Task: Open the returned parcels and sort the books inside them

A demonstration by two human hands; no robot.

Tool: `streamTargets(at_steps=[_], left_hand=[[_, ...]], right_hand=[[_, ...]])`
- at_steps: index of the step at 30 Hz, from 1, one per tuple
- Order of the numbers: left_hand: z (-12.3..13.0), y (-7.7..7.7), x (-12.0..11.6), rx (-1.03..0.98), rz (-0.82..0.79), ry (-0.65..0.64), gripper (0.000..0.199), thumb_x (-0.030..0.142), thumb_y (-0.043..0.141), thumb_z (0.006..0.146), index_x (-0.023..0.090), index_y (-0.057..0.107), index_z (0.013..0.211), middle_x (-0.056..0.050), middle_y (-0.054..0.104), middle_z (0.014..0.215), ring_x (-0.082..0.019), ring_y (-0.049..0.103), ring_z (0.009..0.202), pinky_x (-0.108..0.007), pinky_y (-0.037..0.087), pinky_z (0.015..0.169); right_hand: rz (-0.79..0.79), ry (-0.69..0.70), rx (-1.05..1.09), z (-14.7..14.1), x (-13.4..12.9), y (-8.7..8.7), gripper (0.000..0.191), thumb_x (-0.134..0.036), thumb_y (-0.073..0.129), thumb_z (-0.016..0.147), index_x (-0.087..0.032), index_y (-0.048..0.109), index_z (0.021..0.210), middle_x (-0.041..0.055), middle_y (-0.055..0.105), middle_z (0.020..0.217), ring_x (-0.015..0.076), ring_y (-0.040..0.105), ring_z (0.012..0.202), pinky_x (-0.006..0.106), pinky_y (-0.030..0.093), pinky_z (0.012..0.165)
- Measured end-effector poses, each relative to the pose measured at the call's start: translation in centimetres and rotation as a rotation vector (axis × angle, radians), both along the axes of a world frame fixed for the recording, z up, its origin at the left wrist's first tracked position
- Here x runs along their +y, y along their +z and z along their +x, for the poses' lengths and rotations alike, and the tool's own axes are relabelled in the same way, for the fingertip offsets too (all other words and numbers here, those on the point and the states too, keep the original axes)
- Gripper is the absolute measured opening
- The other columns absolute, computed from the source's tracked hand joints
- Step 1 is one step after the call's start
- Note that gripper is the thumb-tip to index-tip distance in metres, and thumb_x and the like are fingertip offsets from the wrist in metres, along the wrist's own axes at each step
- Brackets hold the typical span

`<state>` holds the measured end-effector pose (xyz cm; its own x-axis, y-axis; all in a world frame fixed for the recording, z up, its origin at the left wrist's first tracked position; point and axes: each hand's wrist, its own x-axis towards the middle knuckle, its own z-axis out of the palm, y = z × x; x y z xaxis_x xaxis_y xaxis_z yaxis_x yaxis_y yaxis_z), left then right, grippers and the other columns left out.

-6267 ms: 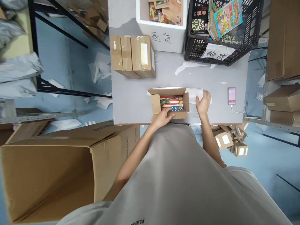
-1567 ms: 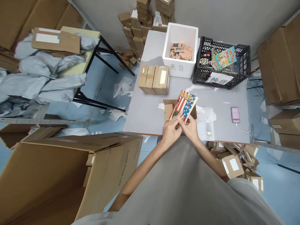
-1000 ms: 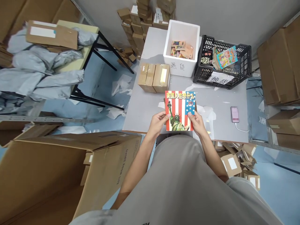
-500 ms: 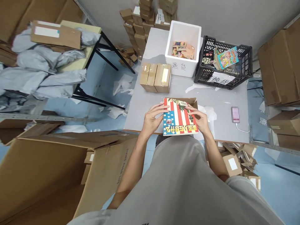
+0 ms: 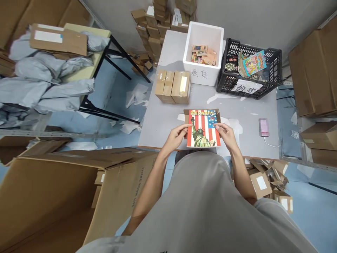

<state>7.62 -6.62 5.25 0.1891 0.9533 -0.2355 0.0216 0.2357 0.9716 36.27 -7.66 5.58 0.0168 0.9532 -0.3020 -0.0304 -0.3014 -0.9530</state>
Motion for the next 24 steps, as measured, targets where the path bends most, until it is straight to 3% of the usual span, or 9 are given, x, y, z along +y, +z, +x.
streamTargets(at_steps=[3, 5, 9, 12, 14, 17, 21, 24], left_hand=[[0.2, 0.1, 0.2, -0.047, -0.015, 0.001, 0.050, 0.057, 0.091, 0.083, 0.021, 0.086, 0.116, -0.010, 0.086, 0.107, -0.023, 0.079, 0.093, -0.035, 0.065, 0.083], [0.4, 0.3, 0.5, -0.048, -0.013, 0.036, 0.053, 0.061, 0.095, 0.081, 0.020, 0.086, 0.112, -0.010, 0.086, 0.099, -0.022, 0.078, 0.083, -0.034, 0.064, 0.077], [1.0, 0.7, 1.3, -0.019, -0.042, 0.139, 0.066, 0.083, 0.091, 0.081, 0.020, 0.080, 0.092, -0.002, 0.072, 0.064, -0.015, 0.061, 0.052, -0.029, 0.052, 0.055], [1.3, 1.1, 1.6, 0.011, -0.015, 0.194, 0.073, 0.093, 0.085, 0.080, 0.021, 0.075, 0.084, -0.001, 0.067, 0.058, -0.014, 0.057, 0.049, -0.027, 0.044, 0.049], [1.4, 1.7, 1.5, 0.010, 0.038, 0.215, 0.075, 0.096, 0.074, 0.088, 0.021, 0.076, 0.083, -0.005, 0.072, 0.065, -0.017, 0.064, 0.056, -0.028, 0.046, 0.050], [1.4, 3.1, 1.0, 0.043, 0.139, 0.232, 0.074, 0.092, 0.061, 0.100, 0.021, 0.082, 0.094, -0.009, 0.080, 0.084, -0.021, 0.073, 0.074, -0.030, 0.055, 0.059], [2.1, 5.1, 0.6, 0.218, 0.328, 0.200, 0.046, 0.065, 0.079, 0.098, 0.022, 0.086, 0.115, -0.006, 0.079, 0.097, -0.017, 0.069, 0.077, -0.029, 0.056, 0.068], [4.0, 6.0, 0.2, 0.298, 0.417, 0.170, 0.055, 0.047, 0.081, 0.097, 0.024, 0.078, 0.146, -0.005, 0.079, 0.109, -0.016, 0.069, 0.079, -0.028, 0.059, 0.071]], right_hand=[[-0.020, -0.008, 0.019, 0.3, -0.1, 0.6, 0.061, -0.084, 0.087, 0.086, -0.027, 0.085, 0.106, 0.0063, 0.089, 0.096, 0.0314, 0.086, 0.091, 0.042, 0.071, 0.076], [-0.041, 0.004, 0.059, 0.2, 0.1, 1.1, 0.066, -0.090, 0.083, 0.086, -0.026, 0.082, 0.102, 0.0072, 0.089, 0.092, 0.0311, 0.087, 0.087, 0.043, 0.071, 0.077], [-0.102, 0.014, 0.112, -0.3, 0.6, 1.6, 0.073, -0.097, 0.076, 0.087, -0.024, 0.073, 0.092, 0.0097, 0.088, 0.081, 0.0289, 0.087, 0.075, 0.038, 0.070, 0.074], [-0.123, 0.007, 0.125, -0.6, 0.8, 1.5, 0.074, -0.098, 0.077, 0.085, -0.024, 0.071, 0.092, 0.0090, 0.087, 0.079, 0.0281, 0.086, 0.072, 0.037, 0.070, 0.072], [-0.122, -0.002, 0.143, -0.6, 0.7, 1.3, 0.074, -0.098, 0.075, 0.087, -0.024, 0.073, 0.096, 0.0093, 0.088, 0.082, 0.0296, 0.088, 0.077, 0.039, 0.071, 0.075], [-0.089, 0.006, 0.145, -0.7, 0.5, 0.9, 0.072, -0.095, 0.078, 0.087, -0.025, 0.079, 0.105, 0.0095, 0.090, 0.097, 0.0332, 0.090, 0.096, 0.043, 0.072, 0.081], [0.007, 0.018, 0.159, -1.5, 1.4, -0.1, 0.077, -0.081, 0.095, 0.078, -0.031, 0.078, 0.134, 0.0055, 0.090, 0.117, 0.0310, 0.087, 0.111, 0.045, 0.071, 0.099], [0.030, -0.025, 0.167, -3.0, 3.1, -0.9, 0.088, -0.081, 0.091, 0.078, -0.030, 0.071, 0.147, 0.0043, 0.089, 0.117, 0.0293, 0.084, 0.115, 0.047, 0.068, 0.107]])
